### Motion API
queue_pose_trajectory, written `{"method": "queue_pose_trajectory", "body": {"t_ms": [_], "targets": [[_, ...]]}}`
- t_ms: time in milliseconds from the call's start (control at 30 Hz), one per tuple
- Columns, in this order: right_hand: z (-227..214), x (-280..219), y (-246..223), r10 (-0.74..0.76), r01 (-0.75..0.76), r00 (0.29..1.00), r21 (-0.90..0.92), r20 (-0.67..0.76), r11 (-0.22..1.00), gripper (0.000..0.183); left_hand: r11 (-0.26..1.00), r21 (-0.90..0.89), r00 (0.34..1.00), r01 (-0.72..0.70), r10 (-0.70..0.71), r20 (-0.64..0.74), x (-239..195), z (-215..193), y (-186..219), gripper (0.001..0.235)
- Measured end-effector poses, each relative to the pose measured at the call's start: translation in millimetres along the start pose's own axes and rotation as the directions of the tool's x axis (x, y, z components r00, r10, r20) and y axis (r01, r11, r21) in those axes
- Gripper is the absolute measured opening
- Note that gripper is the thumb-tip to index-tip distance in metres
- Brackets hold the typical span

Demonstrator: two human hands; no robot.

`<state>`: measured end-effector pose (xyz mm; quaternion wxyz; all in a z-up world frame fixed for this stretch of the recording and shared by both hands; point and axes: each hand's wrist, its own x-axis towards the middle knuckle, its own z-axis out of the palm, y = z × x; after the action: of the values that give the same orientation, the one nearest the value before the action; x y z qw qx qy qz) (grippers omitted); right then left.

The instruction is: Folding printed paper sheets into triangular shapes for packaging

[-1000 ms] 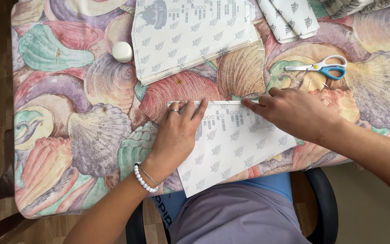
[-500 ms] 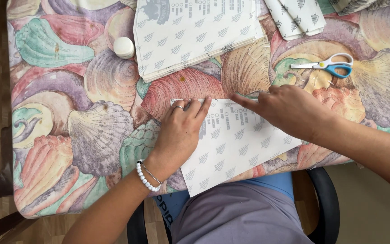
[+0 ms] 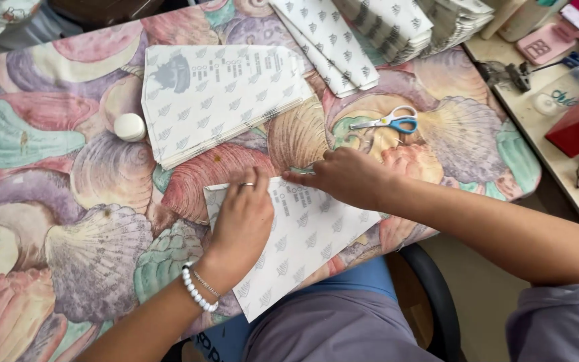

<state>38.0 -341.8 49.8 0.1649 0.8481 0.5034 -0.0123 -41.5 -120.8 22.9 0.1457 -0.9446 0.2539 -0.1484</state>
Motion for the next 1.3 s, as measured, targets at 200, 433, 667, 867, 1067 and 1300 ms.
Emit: {"method": "queue_pose_trajectory", "body": {"t_ms": [200, 433, 667, 867, 1067, 1300], "targets": [[-2, -3, -1, -0.016, 0.015, 1.000, -0.040, -0.016, 0.999, 0.059, 0.998, 0.049, 0.999, 0.030, -0.029, -0.016, 13, 24, 25, 0.052], [10, -16, 21, -0.061, 0.068, 0.993, 0.058, -0.105, 0.996, 0.037, 0.999, 0.017, 0.998, 0.050, -0.050, -0.034, 1, 30, 27, 0.047], [39, -32, 38, -0.069, 0.150, 0.929, 0.198, -0.364, 0.969, 0.013, 0.999, -0.021, 0.997, -0.025, 0.023, -0.069, 3, 34, 28, 0.042], [35, -36, 30, -0.082, 0.103, 0.927, 0.039, -0.366, 0.994, 0.021, 0.994, -0.104, 0.999, -0.024, 0.019, -0.045, 3, 25, 24, 0.055], [37, -38, 26, -0.119, 0.102, 0.936, -0.067, -0.331, 0.992, 0.019, 0.991, -0.114, 0.997, -0.074, 0.074, -0.004, 6, 25, 22, 0.056], [43, -38, 26, -0.088, 0.080, 0.950, -0.041, -0.301, 0.996, 0.019, 0.991, -0.111, 0.997, -0.073, 0.075, 0.015, 11, 17, 22, 0.060]]}}
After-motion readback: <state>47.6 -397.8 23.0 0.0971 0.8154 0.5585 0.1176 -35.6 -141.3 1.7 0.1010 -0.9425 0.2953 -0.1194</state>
